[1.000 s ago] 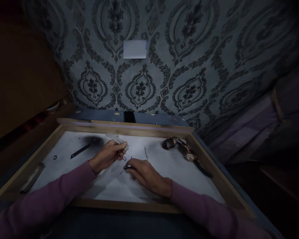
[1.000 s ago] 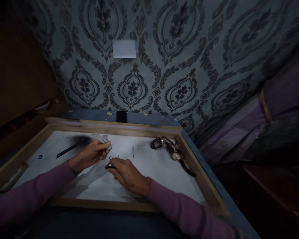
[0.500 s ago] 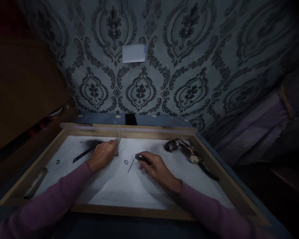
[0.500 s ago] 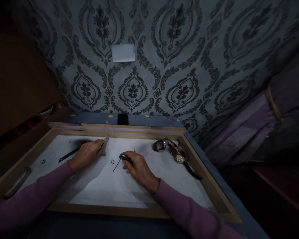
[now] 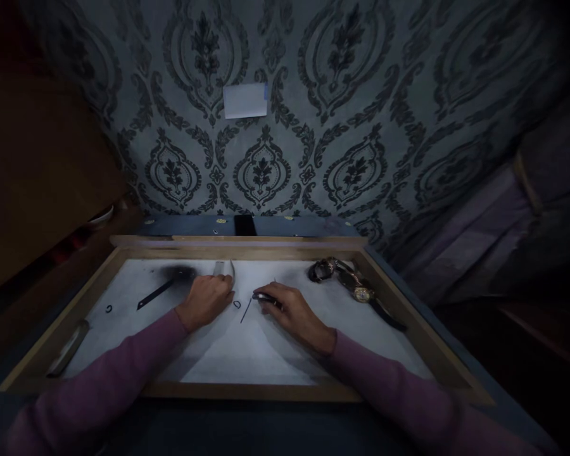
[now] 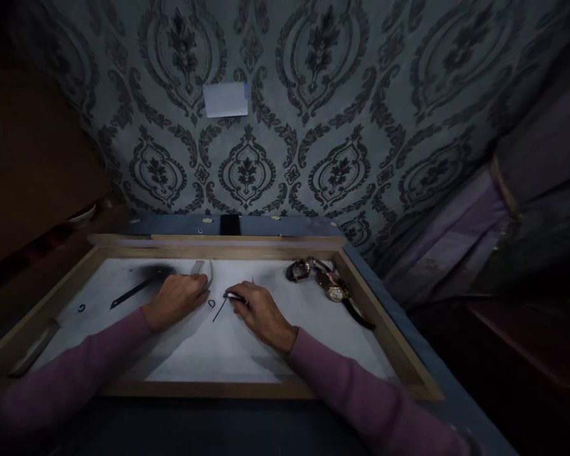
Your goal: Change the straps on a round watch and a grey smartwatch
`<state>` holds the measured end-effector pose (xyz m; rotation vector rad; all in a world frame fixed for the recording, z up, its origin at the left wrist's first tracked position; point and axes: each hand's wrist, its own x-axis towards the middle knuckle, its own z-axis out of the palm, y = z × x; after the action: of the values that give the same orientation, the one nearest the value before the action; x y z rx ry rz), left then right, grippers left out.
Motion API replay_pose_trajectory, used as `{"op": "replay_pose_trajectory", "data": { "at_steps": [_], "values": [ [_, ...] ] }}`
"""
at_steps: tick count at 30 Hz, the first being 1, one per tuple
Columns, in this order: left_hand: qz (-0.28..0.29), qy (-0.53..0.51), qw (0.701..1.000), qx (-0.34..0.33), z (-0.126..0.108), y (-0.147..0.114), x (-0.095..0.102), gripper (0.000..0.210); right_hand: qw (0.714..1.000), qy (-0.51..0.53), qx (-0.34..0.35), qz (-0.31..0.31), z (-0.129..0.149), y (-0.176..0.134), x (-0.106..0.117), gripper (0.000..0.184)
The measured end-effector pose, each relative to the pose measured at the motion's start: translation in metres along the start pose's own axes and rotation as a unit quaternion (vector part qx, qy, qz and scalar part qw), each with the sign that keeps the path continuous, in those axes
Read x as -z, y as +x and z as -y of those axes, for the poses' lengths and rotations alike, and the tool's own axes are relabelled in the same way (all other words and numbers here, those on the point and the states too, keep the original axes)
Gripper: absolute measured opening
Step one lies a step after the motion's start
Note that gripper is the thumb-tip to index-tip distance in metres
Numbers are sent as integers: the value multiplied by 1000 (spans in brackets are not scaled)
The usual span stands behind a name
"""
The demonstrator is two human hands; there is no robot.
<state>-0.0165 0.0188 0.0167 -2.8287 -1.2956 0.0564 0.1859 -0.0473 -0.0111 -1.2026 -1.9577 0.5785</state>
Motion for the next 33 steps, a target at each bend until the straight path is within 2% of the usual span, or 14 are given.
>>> {"op": "replay_pose_trajectory", "data": {
  "at_steps": [4, 7, 9, 10, 11, 13, 15, 18, 20, 22, 25, 27, 30, 33],
  "values": [
    [-13, -3, 999, 37, 8, -3, 1, 22, 999, 26, 21, -18, 2, 0, 1, 28],
    [-38, -20, 998, 41, 8, -8, 8, 25, 997, 62, 44, -27, 6, 0, 1, 34],
    [-48, -96, 994, 27, 4, -11, 12, 22, 994, 80, 59, -33, 8, 1, 2, 35],
    [-42, -194, 980, 14, 0, -12, 14, 21, 994, 85, 65, -37, 9, 1, 2, 34],
    [-21, -311, 950, 3, -3, -12, 14, 23, 993, 86, 68, -42, 9, 1, 1, 33],
    [42, -526, 850, 4, -11, -12, 12, 28, 993, 79, 71, -53, 9, 1, 0, 33],
    [98, -653, 751, 26, -18, -12, 7, 32, 994, 68, 69, -57, 9, 1, -1, 33],
    [143, -750, 642, 73, -24, -11, -2, 40, 995, 68, 59, -45, 9, -1, -1, 34],
    [148, -792, 586, 92, -24, -11, -6, 42, 995, 86, 32, -45, 9, -1, -1, 34],
    [144, -825, 536, 101, -22, -11, -9, 42, 989, 132, -23, -54, 10, 0, -1, 34],
    [128, -860, 481, 111, -21, -10, -10, 39, 958, 257, -110, -56, 11, 2, 0, 33],
    [117, -873, 461, 110, -21, -9, -10, 37, 927, 342, -145, -47, 13, 4, 0, 35],
    [123, -877, 458, 80, -23, -8, -10, 36, 889, 423, -176, -7, 16, 7, -2, 33],
    [145, -871, 467, 45, -25, -8, -10, 36, 868, 459, -185, 38, 19, 9, -4, 29]
  ]
}}
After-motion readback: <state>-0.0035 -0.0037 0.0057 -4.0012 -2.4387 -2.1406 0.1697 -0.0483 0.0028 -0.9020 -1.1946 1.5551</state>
